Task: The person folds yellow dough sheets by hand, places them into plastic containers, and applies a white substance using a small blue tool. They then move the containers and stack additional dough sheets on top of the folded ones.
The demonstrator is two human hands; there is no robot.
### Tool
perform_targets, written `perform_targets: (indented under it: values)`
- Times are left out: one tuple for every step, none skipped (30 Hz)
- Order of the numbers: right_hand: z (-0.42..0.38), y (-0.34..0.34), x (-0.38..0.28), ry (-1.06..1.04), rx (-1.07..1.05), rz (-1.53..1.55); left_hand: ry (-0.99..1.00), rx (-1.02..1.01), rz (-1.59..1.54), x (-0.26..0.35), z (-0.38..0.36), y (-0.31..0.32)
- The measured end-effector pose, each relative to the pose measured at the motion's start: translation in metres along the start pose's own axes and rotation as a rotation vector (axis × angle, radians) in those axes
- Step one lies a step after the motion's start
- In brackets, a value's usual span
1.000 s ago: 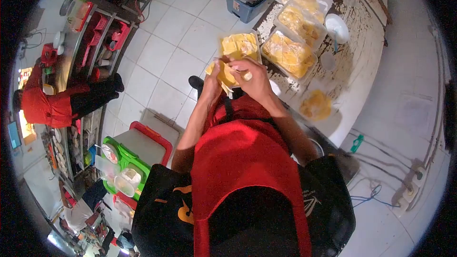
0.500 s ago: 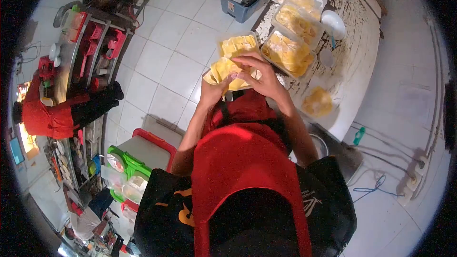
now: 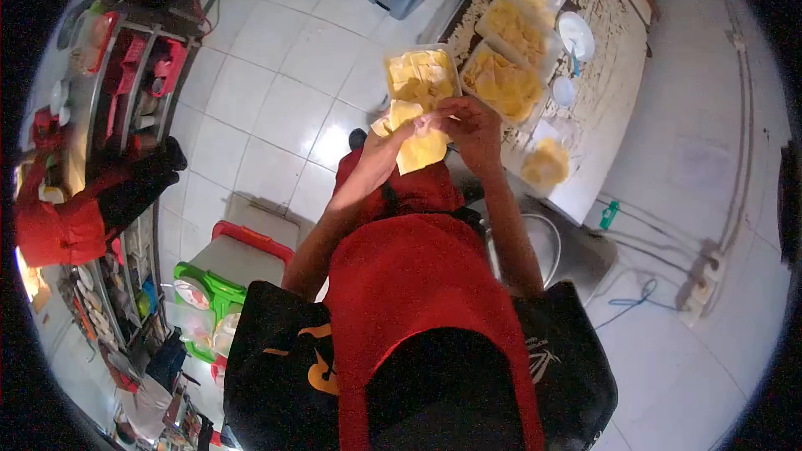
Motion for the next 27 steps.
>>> perform_targets:
  values:
    - [-0.001,0.001,-0.003,0.006,-0.030,-0.085,-0.009,-0.009,-0.011,-0.004,0.001,-0.005]
    - [-0.003,0.003,-0.004,-0.025,-0.013,-0.029,0.059,-0.052,0.194,-0.009,0.002,-0.014]
    - [-0.006,0.004,-0.009,-0.019,-0.011,-0.040,0.130,-0.093,0.400,-0.008,0.000,-0.019]
    - [-0.008,0.005,-0.017,0.067,-0.023,-0.103,0.259,-0.110,0.626,-0.002,-0.002,-0.019]
    - [-0.009,0.005,-0.021,0.152,-0.034,-0.165,0.258,-0.115,0.619,-0.003,-0.002,-0.027]
    - [-0.012,0.004,-0.020,0.154,-0.031,-0.173,0.020,-0.068,0.623,-0.009,0.000,-0.038]
    - [-0.016,0.001,-0.014,0.147,-0.093,-0.237,-0.097,-0.052,0.622,-0.014,0.005,-0.046]
    - [-0.020,-0.003,-0.008,0.139,-0.156,-0.303,-0.214,-0.035,0.622,-0.020,0.010,-0.055]
    - [-0.020,-0.008,-0.003,0.139,-0.151,-0.313,-0.059,-0.088,0.606,-0.025,0.018,-0.061]
    - [-0.017,-0.014,0.003,0.113,-0.135,-0.388,0.095,-0.138,0.585,-0.027,0.024,-0.065]
    - [-0.014,-0.020,0.010,0.089,-0.120,-0.460,0.248,-0.185,0.562,-0.029,0.025,-0.071]
    - [-0.010,-0.029,0.022,0.088,-0.117,-0.465,0.146,-0.134,0.448,-0.010,0.018,-0.065]
    - [-0.003,-0.038,0.031,0.113,-0.077,-0.613,-0.003,-0.052,0.217,-0.006,0.023,-0.074]
    - [0.000,-0.048,0.039,0.138,-0.039,-0.762,0.028,-0.048,0.212,0.002,0.028,-0.084]
    - [0.003,-0.050,0.038,0.134,-0.044,-0.765,0.062,-0.041,0.206,0.011,0.032,-0.093]
    - [0.005,-0.051,0.037,0.062,-0.080,-0.730,0.073,0.003,0.173,0.026,0.028,-0.093]
    - [0.009,-0.050,0.037,-0.009,-0.119,-0.691,0.104,0.037,0.181,0.039,0.019,-0.093]
    - [0.012,-0.052,0.044,-0.014,-0.130,-0.689,0.107,0.058,0.175,0.049,0.015,-0.097]
    - [0.013,-0.054,0.058,0.092,-0.198,-0.495,0.109,0.076,0.171,0.058,0.014,-0.103]
    - [0.013,-0.057,0.072,0.196,-0.261,-0.301,0.115,0.079,0.171,0.064,0.012,-0.107]
    - [0.014,-0.055,0.082,0.192,-0.263,-0.302,0.116,0.094,0.179,0.070,0.011,-0.111]
    - [0.017,-0.053,0.092,0.074,-0.306,-0.477,0.118,0.109,0.186,0.073,0.010,-0.113]
    - [0.021,-0.051,0.101,-0.047,-0.347,-0.651,0.125,0.109,0.184,0.075,0.010,-0.115]
    - [0.024,-0.048,0.107,-0.018,-0.336,-0.581,0.134,0.103,0.179,0.075,0.008,-0.116]
    - [0.024,-0.047,0.109,-0.022,-0.339,-0.581,0.142,0.096,0.175,0.074,0.007,-0.116]
    - [0.022,-0.047,0.110,-0.139,-0.291,-0.690,0.146,0.098,0.175,0.073,0.006,-0.117]
    - [0.020,-0.043,0.105,-0.256,-0.238,-0.799,0.141,0.108,0.173,0.071,0.004,-0.116]
Point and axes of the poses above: each hand's wrist, its own z-axis towards the middle knuckle, its own y-axis out of the palm, x = y × z, the point moved 1 cm from there along z, towards the middle knuckle, and after that the axes turned 12 degrees about -y, right-handed, at the moved point
